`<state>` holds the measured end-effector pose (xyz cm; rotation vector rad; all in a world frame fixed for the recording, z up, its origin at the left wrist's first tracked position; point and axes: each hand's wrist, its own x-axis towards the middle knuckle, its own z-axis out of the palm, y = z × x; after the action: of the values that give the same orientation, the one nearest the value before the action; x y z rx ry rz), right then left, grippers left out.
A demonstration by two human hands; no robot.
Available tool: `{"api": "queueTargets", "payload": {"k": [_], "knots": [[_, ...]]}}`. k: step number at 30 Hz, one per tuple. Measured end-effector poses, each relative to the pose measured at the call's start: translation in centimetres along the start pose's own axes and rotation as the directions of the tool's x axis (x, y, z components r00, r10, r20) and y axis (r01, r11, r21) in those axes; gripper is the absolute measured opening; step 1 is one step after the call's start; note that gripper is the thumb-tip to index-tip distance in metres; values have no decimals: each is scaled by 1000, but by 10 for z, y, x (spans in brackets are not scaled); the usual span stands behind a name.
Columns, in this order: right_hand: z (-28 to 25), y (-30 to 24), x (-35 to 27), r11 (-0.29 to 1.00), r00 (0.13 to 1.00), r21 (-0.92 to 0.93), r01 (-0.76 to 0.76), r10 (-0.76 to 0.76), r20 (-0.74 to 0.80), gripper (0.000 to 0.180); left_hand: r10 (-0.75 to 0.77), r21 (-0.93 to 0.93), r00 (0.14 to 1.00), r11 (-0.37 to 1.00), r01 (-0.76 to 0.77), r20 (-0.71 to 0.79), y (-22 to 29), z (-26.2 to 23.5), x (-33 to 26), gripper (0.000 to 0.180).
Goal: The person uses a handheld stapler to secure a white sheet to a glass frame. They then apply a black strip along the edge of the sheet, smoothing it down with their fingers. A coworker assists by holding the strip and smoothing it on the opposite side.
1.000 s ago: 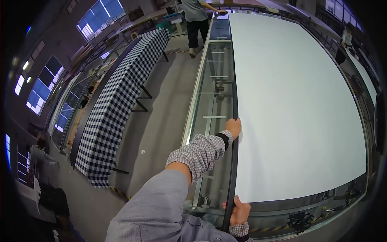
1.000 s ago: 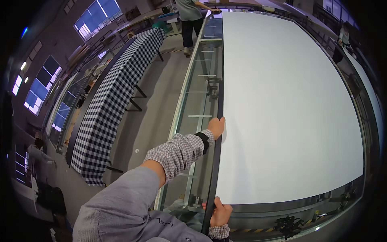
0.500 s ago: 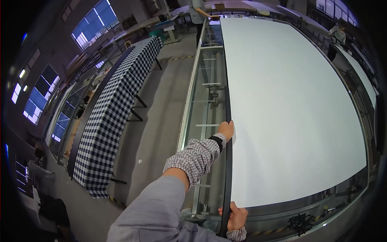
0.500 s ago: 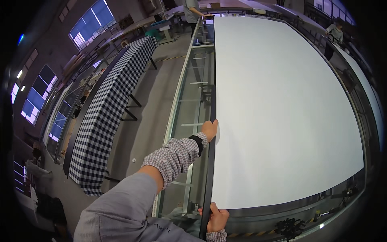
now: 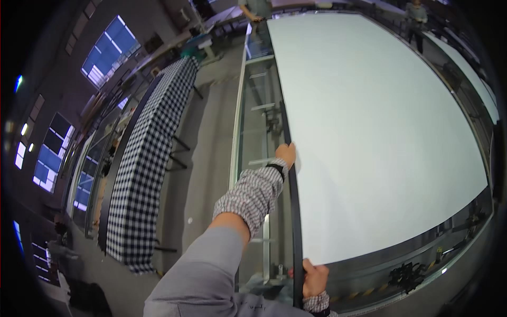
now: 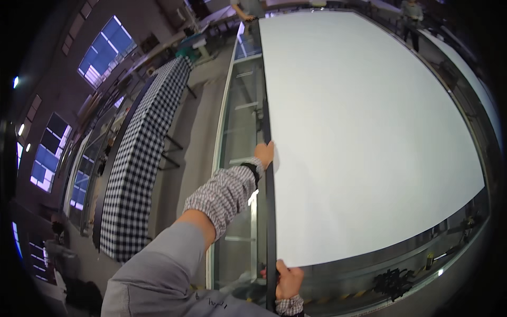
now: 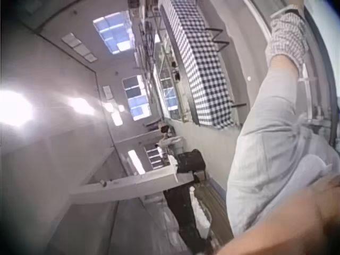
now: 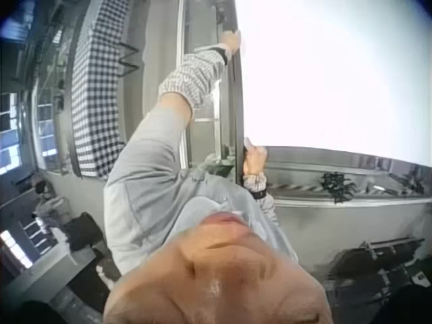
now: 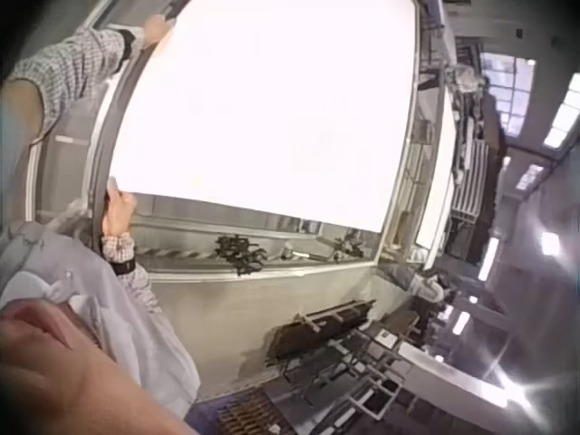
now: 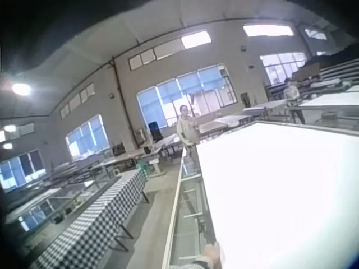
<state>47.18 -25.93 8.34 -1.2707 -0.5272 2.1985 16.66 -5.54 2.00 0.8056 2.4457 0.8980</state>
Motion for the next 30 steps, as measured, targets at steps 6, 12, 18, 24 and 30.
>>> {"api": "queueTargets", "payload": {"k": [6, 12, 18, 24, 30], "knots": [[-8, 10, 2, 999, 997, 33, -22, 20, 71, 20, -36, -97, 999, 995, 34, -21, -8, 1, 21, 45], [-12, 16, 9, 994, 996, 90, -67, 61, 60, 22, -7, -25, 997, 1000, 5, -81, -3, 5, 12, 49], [-10, 23, 6, 997, 999, 78, -11, 7, 51, 18, 3, -171, 998, 985, -14, -69, -24, 11, 29, 52], [-36, 11, 14, 991, 958, -100, 86, -55, 280, 21, -116, -361, 993, 925, 120, 33, -17, 12, 27, 50], [-27, 15, 8, 988, 987, 128, -86, 68, 142, 21, -28, -288, 999, 957, 21, -19, -5, 14, 14, 52]]}}
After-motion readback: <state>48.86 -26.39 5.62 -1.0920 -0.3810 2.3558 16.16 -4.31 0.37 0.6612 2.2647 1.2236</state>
